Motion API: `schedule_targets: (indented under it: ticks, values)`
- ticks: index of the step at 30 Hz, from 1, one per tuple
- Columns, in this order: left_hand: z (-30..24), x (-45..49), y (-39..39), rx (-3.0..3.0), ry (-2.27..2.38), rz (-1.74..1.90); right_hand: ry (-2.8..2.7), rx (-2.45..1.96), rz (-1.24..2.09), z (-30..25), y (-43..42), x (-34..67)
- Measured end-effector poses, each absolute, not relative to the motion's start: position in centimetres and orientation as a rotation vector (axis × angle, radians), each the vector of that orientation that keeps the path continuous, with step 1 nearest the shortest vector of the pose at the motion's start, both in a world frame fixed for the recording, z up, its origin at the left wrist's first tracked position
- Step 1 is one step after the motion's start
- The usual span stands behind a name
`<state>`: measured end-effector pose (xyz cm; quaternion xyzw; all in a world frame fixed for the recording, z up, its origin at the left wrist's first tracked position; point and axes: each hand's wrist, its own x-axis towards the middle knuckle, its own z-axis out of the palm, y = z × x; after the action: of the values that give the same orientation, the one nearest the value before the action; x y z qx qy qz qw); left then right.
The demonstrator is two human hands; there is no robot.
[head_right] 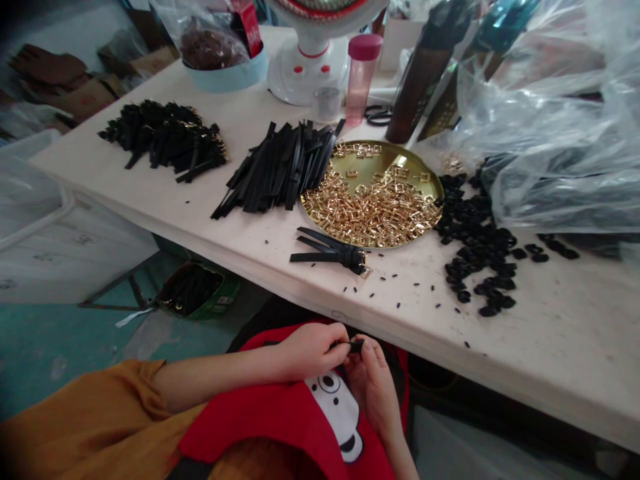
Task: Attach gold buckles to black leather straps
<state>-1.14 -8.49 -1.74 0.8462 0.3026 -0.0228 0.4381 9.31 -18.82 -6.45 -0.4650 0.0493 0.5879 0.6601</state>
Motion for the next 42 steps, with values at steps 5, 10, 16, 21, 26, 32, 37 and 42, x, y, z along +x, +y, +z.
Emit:
schedule_targets:
  ticks: [5, 10, 16, 21, 26, 32, 37, 42]
  values:
    - [-2.1, -0.9, -9.0, 2.1, 0.775, -0.026, 0.099, -1.103, 1.292, -7.2, -18.9, 9.3]
    - [-2.9, -0.6, -9.4, 2.134, 0.837, -0.018, 0.114, -1.155, 1.249, -7.6, -18.9, 8.9]
    - [-3.0, -0.5, -9.5, 2.158, 0.828, -0.023, 0.157, -1.173, 1.257, -7.3, -18.7, 8.8]
    - [-2.1, 0.0, -9.6, 2.135, 0.84, 0.098, 0.254, -1.022, 1.324, -5.4, -17.5, 9.2]
    - [-1.8, 0.8, -9.9, 2.1, 0.859, 0.192, 0.259, -1.04, 1.273, -5.1, -16.6, 8.9]
    - [-2.0, 1.1, -9.9, 2.113, 0.895, 0.169, 0.229, -0.971, 1.303, -5.8, -16.8, 9.0]
    - [-2.0, 1.0, -9.9, 2.04, 0.864, 0.156, 0.278, -0.929, 1.249, -4.8, -16.7, 9.9]
    - [-2.0, 1.2, -10.1, 2.025, 0.862, 0.161, 0.299, -0.955, 1.207, -4.8, -16.7, 9.7]
